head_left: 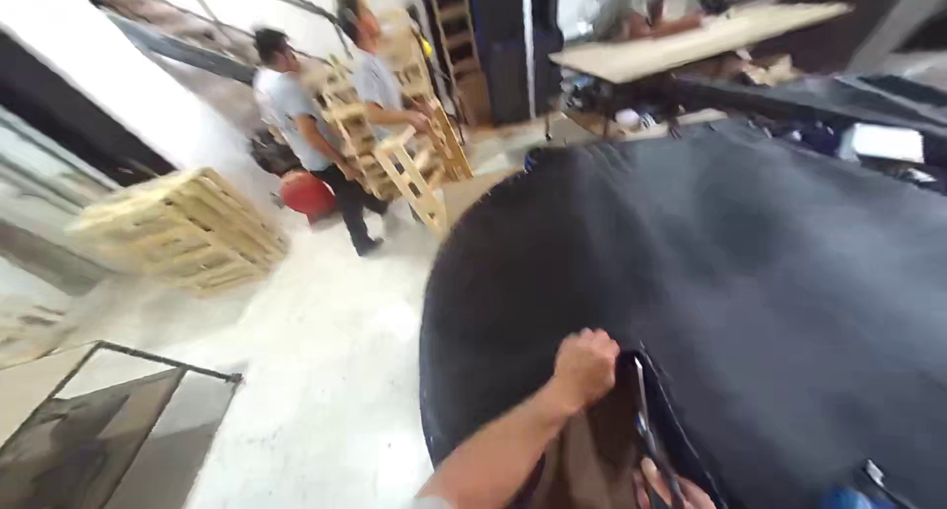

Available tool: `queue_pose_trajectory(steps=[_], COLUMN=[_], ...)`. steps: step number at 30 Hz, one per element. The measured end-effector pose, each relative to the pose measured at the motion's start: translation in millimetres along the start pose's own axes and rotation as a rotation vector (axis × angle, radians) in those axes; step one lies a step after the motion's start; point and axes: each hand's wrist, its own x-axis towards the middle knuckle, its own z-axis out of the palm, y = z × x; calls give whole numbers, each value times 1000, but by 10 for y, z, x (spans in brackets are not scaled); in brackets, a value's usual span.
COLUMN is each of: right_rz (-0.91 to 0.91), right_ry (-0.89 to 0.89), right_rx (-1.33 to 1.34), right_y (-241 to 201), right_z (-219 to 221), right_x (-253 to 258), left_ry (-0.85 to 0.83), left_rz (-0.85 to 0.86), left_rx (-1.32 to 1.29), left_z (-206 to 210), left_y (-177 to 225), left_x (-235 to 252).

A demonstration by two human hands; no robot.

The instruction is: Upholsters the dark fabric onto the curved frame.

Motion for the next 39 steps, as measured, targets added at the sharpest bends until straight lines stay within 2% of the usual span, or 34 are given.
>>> queue_pose_trajectory(steps=[5, 10, 21, 26, 39], right_rz=[28, 36, 77, 57, 20], right_ry=[22, 22, 59, 129, 87], right_rx=[71, 130, 100, 84, 155], right_y=[-80, -144, -251, -305, -284], right_z=[17, 23, 24, 67, 129], right_x=[-101, -36, 34, 170, 203], left_ry=[-87, 36, 6, 4, 16], left_rz=[-27, 36, 19, 10, 19], left_rx=[-42, -57, -85, -93, -108], left_z=[68, 152, 132, 109, 122], left_y=[52, -61, -35, -61, -63], left_x=[-9, -3, 9, 36, 21])
